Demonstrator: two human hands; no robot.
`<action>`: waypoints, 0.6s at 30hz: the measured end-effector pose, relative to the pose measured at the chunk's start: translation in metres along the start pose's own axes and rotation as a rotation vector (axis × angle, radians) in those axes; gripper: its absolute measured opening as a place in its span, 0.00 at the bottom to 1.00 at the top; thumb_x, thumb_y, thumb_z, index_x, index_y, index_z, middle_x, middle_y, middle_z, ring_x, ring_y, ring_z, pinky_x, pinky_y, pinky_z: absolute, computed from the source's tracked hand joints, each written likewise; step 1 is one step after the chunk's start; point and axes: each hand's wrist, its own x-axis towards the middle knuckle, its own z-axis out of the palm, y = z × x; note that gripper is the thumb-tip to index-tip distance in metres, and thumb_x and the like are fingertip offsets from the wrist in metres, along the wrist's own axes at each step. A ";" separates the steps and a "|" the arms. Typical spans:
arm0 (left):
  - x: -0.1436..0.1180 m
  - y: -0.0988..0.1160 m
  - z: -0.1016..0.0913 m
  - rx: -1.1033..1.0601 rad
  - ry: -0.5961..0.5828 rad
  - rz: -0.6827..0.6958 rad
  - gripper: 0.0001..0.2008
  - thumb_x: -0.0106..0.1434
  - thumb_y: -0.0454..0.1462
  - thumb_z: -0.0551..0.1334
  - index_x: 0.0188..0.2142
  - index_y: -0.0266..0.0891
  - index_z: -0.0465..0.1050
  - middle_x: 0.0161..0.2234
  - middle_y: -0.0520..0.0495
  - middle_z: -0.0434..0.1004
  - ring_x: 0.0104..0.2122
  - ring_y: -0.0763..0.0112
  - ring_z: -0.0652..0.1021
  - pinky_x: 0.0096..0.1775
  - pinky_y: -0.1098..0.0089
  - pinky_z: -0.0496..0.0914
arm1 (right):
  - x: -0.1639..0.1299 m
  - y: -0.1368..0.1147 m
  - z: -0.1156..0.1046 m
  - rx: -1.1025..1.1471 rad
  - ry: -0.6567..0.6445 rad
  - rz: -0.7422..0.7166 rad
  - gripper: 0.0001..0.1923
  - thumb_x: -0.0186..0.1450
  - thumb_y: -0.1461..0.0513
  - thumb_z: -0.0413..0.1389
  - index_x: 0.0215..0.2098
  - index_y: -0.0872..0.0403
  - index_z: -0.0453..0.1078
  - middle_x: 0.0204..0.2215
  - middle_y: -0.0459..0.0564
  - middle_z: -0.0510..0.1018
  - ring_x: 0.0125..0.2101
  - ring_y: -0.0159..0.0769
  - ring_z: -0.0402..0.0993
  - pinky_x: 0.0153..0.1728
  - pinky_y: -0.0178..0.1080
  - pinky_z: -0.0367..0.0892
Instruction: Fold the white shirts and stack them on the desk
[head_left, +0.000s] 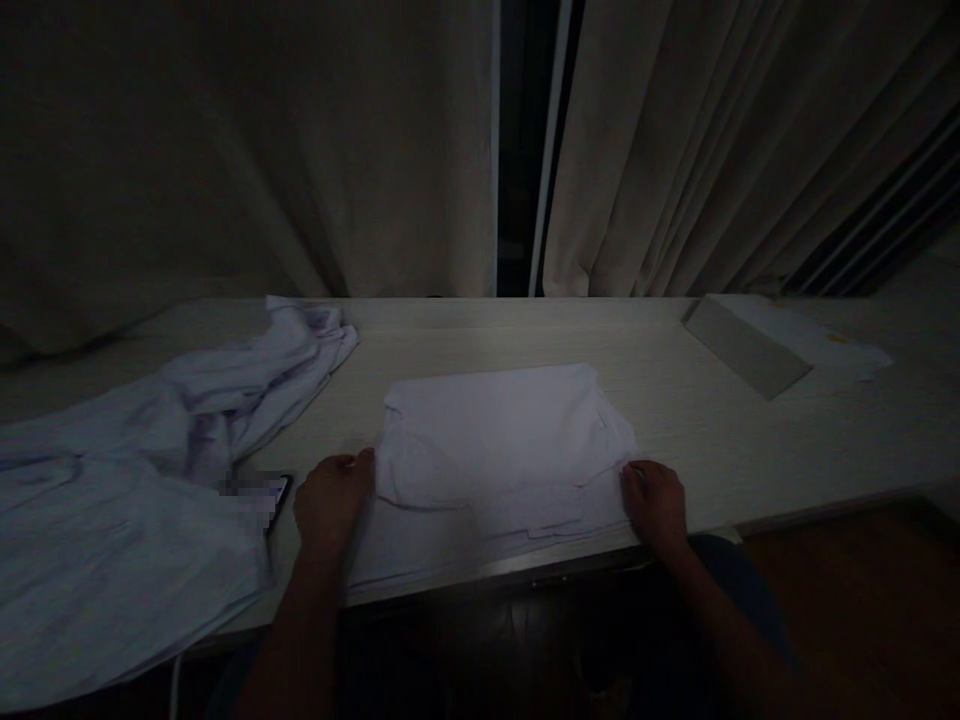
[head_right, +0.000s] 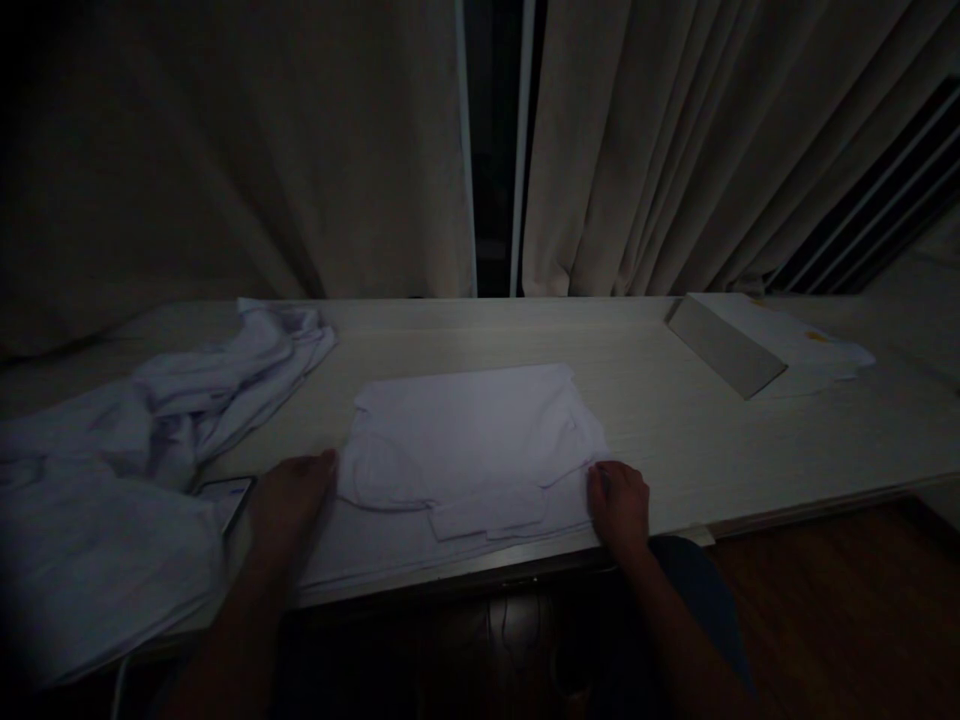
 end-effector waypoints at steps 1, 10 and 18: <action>-0.003 0.003 0.000 0.071 0.091 0.114 0.26 0.59 0.52 0.58 0.44 0.32 0.74 0.47 0.29 0.75 0.52 0.44 0.72 0.54 0.47 0.64 | 0.000 0.000 0.000 -0.003 0.000 0.001 0.17 0.68 0.53 0.48 0.41 0.55 0.73 0.40 0.57 0.77 0.41 0.46 0.69 0.45 0.47 0.62; -0.020 0.000 0.057 0.575 -0.188 0.554 0.44 0.63 0.57 0.47 0.67 0.26 0.45 0.68 0.32 0.41 0.68 0.51 0.45 0.64 0.52 0.45 | 0.001 -0.006 -0.003 -0.029 -0.015 -0.018 0.18 0.69 0.52 0.47 0.40 0.56 0.72 0.40 0.58 0.77 0.42 0.46 0.69 0.45 0.47 0.61; -0.015 0.003 0.052 0.627 -0.210 0.493 0.38 0.64 0.55 0.47 0.64 0.31 0.53 0.67 0.33 0.49 0.66 0.49 0.52 0.62 0.46 0.45 | 0.002 -0.008 -0.005 -0.046 -0.031 -0.016 0.18 0.69 0.53 0.45 0.39 0.55 0.72 0.39 0.57 0.76 0.41 0.45 0.68 0.45 0.46 0.60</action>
